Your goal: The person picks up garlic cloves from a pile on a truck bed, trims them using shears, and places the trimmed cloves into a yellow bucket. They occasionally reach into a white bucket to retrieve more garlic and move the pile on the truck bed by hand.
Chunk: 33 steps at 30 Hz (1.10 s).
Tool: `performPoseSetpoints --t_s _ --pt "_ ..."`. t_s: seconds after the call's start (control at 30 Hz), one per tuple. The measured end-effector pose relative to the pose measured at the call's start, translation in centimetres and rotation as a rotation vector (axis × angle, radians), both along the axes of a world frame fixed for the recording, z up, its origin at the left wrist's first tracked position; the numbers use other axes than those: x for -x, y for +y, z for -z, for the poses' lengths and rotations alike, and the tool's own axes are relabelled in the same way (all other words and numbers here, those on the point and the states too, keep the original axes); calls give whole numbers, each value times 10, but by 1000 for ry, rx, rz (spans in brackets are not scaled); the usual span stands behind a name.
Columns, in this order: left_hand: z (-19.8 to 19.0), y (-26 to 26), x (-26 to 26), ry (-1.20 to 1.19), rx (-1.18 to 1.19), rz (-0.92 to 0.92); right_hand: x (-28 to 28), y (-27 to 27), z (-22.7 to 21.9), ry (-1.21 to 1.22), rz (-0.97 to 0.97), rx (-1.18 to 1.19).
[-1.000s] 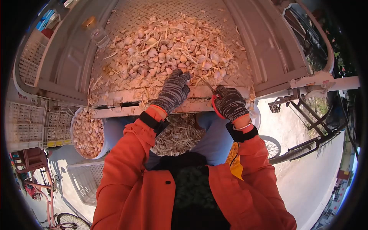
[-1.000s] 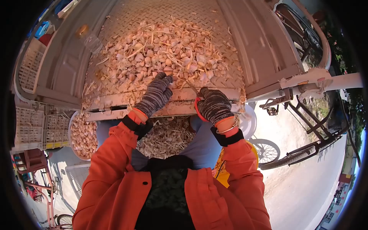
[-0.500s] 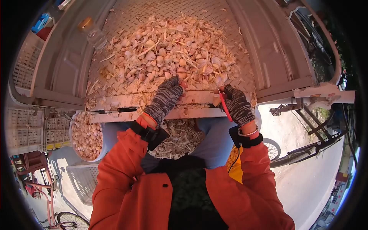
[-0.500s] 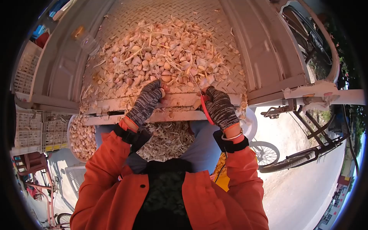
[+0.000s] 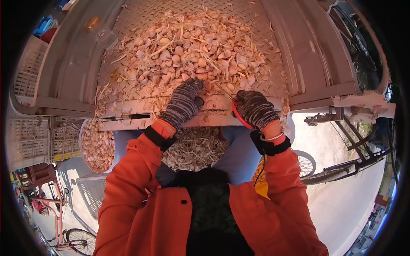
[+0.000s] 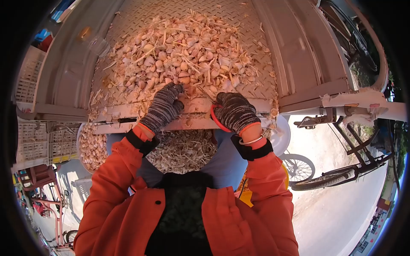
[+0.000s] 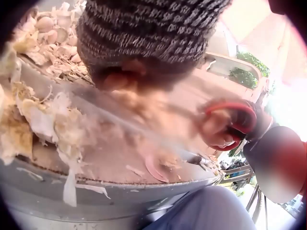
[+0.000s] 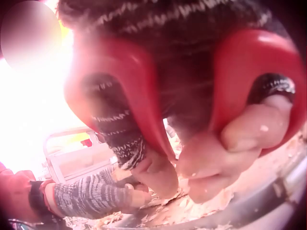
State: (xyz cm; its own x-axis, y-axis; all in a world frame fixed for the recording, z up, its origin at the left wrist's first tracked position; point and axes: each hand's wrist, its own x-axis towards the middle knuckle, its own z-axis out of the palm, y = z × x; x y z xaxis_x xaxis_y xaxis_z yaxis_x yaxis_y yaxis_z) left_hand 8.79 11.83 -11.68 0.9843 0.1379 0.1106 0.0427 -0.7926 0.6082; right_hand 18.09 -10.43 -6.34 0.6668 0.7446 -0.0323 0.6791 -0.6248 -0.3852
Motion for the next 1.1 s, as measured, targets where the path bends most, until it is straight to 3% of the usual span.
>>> performPoseSetpoints --t_s 0.03,0.1,0.17,0.23,0.27,0.3,0.4,0.53,0.6,0.63,0.7,0.73,0.77,0.83,0.87,0.9,0.97,1.03,1.1 --pt "-6 5 5 4 -9 -10 1 -1 -2 4 -10 -9" --pt "-23 9 15 -6 278 -128 4 -7 -5 66 98 -106" --pt "-33 10 13 -11 225 -224 2 -14 -2 109 101 -145" --pt "-40 9 -1 154 145 -156 7 -21 1 142 127 -219" --pt "-23 10 -7 -42 -45 -16 12 -24 5 114 145 -277" --pt "-21 8 -14 -45 -48 -14 14 -27 8 111 147 -280" --pt "-10 7 -33 143 -195 221 25 -32 6 216 189 -246" --pt "-4 11 -28 70 -176 184 35 -33 13 338 248 -366" --pt "0 14 -24 -170 -91 150 38 -30 19 307 260 -402" --pt "2 16 -23 -175 -96 153 40 -29 24 286 272 -428" --pt "-19 8 -20 77 421 -111 45 -28 29 305 267 -510" --pt "-31 0 -16 146 833 -255 47 -29 31 276 280 -515" --pt "-27 3 -14 132 830 -255 48 -29 31 246 290 -521" --pt "-12 14 -10 161 1672 -141 50 -29 31 287 276 -585" --pt "-19 6 -7 199 1804 -134 56 -31 31 343 274 -636" --pt "-24 -3 1 206 1804 -134 62 -27 30 345 280 -636" --pt "-34 -25 17 162 2076 22 69 -9 21 604 292 -1082" --pt "-40 -48 32 187 2083 42 83 2 -6 601 230 -1113" --pt "-51 -66 49 132 1654 -56 101 11 -25 1135 213 -1379"
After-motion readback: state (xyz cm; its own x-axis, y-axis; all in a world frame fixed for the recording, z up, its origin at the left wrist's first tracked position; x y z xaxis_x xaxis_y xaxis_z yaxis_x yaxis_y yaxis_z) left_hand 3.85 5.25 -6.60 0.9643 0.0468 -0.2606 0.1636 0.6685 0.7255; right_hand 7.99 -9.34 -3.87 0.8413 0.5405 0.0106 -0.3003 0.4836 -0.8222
